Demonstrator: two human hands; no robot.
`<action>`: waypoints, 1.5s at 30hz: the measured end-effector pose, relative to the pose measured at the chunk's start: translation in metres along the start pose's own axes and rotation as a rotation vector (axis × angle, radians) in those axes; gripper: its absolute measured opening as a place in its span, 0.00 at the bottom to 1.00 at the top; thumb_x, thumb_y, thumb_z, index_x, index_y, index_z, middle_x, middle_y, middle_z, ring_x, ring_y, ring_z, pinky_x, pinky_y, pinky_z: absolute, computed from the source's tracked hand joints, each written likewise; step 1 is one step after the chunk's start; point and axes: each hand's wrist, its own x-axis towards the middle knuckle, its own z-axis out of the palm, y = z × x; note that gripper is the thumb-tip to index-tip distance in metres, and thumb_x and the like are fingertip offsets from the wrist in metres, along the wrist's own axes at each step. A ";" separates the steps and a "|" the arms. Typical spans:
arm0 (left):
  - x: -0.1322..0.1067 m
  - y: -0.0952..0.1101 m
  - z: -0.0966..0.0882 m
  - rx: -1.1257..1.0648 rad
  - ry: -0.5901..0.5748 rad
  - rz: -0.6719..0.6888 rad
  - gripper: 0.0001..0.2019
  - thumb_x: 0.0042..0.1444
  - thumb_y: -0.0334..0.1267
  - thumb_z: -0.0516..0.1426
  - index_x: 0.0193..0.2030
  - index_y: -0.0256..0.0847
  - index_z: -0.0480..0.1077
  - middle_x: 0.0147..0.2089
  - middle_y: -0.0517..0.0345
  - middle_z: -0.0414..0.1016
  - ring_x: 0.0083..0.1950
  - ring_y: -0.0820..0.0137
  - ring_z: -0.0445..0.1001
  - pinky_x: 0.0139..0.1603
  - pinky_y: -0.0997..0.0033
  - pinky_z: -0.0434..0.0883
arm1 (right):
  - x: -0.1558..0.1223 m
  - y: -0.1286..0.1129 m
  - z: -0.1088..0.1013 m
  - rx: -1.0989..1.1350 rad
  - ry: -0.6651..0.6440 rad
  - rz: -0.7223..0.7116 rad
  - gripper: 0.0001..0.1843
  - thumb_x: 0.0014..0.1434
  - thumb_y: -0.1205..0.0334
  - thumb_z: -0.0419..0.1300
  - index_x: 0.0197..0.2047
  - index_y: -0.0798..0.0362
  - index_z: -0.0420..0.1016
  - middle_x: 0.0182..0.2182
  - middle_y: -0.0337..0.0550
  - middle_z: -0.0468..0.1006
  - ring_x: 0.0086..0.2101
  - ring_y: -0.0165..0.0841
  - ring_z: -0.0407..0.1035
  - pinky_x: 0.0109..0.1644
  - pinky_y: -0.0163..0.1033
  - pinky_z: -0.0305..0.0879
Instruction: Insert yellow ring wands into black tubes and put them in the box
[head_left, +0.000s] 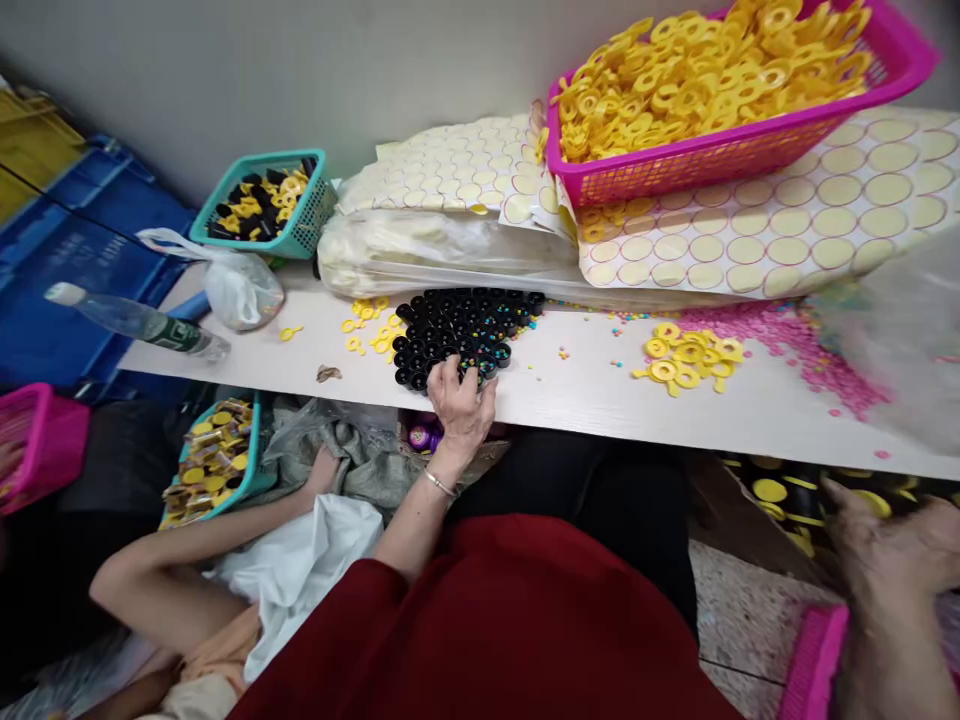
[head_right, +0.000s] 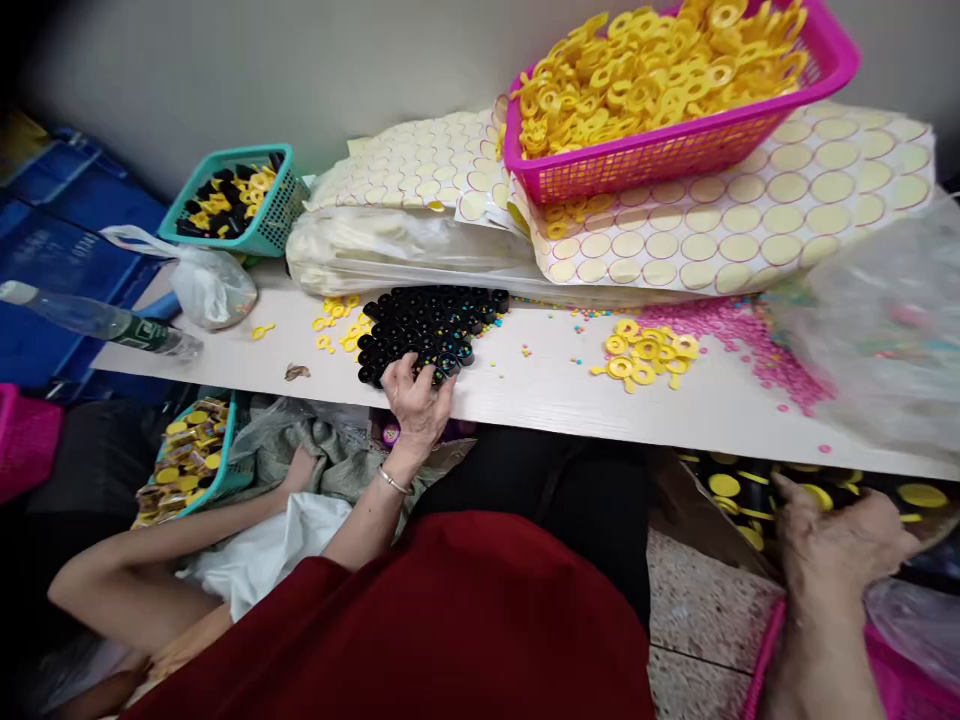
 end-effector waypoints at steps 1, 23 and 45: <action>0.005 0.004 0.003 0.000 -0.062 -0.006 0.13 0.53 0.46 0.58 0.39 0.38 0.73 0.55 0.40 0.69 0.58 0.54 0.63 0.56 0.52 0.63 | -0.001 -0.008 -0.003 -0.047 0.055 0.082 0.30 0.47 0.39 0.54 0.50 0.47 0.65 0.43 0.66 0.68 0.51 0.69 0.58 0.47 0.72 0.49; 0.062 0.024 0.015 -0.070 -0.471 0.346 0.10 0.53 0.31 0.51 0.39 0.39 0.73 0.49 0.43 0.72 0.65 0.45 0.55 0.60 0.35 0.51 | 0.049 -0.137 0.037 0.190 0.200 -0.063 0.10 0.49 0.64 0.52 0.35 0.56 0.71 0.38 0.54 0.70 0.41 0.44 0.61 0.47 0.53 0.60; 0.007 0.076 0.062 -0.779 -0.558 0.199 0.18 0.42 0.32 0.59 0.43 0.38 0.70 0.40 0.54 0.76 0.43 0.65 0.71 0.45 0.64 0.69 | 0.046 -0.160 0.037 0.088 -0.064 -0.275 0.08 0.54 0.61 0.51 0.31 0.55 0.69 0.31 0.50 0.71 0.36 0.40 0.66 0.42 0.47 0.61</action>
